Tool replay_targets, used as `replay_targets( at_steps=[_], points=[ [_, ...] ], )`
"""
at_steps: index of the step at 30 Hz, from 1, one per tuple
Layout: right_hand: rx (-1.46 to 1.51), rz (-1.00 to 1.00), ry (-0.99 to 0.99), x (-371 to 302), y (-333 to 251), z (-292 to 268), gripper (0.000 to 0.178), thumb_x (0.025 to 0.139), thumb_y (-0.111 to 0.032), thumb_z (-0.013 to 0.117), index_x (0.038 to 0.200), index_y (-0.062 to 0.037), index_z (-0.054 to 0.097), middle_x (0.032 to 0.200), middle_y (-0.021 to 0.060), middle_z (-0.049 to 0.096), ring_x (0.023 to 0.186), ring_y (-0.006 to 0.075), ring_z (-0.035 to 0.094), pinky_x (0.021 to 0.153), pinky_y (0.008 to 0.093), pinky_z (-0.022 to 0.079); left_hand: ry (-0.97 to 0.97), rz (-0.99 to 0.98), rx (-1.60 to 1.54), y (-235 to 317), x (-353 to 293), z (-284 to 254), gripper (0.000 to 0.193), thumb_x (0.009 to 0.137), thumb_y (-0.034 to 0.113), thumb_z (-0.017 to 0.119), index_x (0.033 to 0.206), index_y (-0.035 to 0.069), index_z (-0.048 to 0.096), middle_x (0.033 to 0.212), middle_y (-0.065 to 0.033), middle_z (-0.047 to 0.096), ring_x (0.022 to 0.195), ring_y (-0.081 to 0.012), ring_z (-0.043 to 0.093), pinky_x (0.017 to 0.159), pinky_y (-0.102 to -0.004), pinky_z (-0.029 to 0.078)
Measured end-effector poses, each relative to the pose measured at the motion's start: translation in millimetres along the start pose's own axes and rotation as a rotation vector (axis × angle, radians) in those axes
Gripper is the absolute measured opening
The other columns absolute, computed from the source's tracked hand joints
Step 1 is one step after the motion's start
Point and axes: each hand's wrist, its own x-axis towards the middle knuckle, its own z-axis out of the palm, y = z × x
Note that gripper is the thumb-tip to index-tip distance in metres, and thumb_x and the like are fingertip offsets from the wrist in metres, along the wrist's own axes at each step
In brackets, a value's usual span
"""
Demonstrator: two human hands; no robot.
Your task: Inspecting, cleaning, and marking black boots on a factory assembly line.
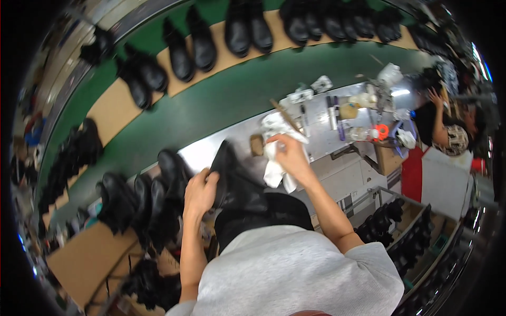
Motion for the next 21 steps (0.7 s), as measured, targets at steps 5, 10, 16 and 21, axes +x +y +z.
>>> replay_targets(
  at_steps=[5, 10, 16, 21],
  points=[
    [-0.392, 0.009, 0.264, 33.8, 86.7, -104.2, 0.033, 0.078, -0.013, 0.054, 0.106, 0.0048, 0.057, 0.100, 0.0236, 0.056, 0.097, 0.0378, 0.054, 0.086, 0.0408, 0.043, 0.081, 0.037, -0.068, 6.3, -11.9, 1.6, 0.039, 0.083, 0.033, 0.045, 0.093, -0.004, 0.055, 0.087, -0.0283, 0.056, 0.086, -0.0417, 0.054, 0.076, -0.0407, 0.041],
    [-0.737, 0.487, 0.600, 60.5, 102.9, -163.7, 0.051, 0.073, -0.030, 0.067, 0.107, 0.0065, 0.053, 0.107, 0.0272, 0.057, 0.105, 0.0411, 0.051, 0.090, 0.0434, 0.042, 0.047, 0.004, -0.044, 11.5, -13.7, 1.8, 0.038, 0.082, 0.031, 0.044, 0.091, -0.005, 0.053, 0.082, -0.0283, 0.054, 0.080, -0.0405, 0.053, 0.073, -0.0398, 0.040],
    [-0.806, 0.740, 0.451, 73.4, 144.0, -185.4, 0.062, 0.070, -0.044, 0.067, 0.103, 0.0059, 0.052, 0.094, 0.0215, 0.064, 0.096, 0.0358, 0.059, 0.081, 0.0453, 0.047, 0.060, -0.024, -0.011, 24.0, -7.3, 7.9, 0.038, 0.082, 0.031, 0.044, 0.093, -0.004, 0.053, 0.079, -0.0267, 0.053, 0.077, -0.0367, 0.052, 0.073, -0.0375, 0.040],
    [-0.914, 0.682, 0.718, 49.3, 146.2, -266.0, 0.065, 0.066, -0.049, 0.068, 0.098, 0.0064, 0.059, 0.096, 0.0284, 0.062, 0.087, 0.0388, 0.063, 0.077, 0.0454, 0.049, 0.051, -0.079, -0.073, 25.9, -4.3, 9.0, 0.036, 0.082, 0.030, 0.046, 0.090, -0.005, 0.049, 0.074, -0.0226, 0.048, 0.072, -0.0297, 0.049, 0.071, -0.0359, 0.039]
  ],
)
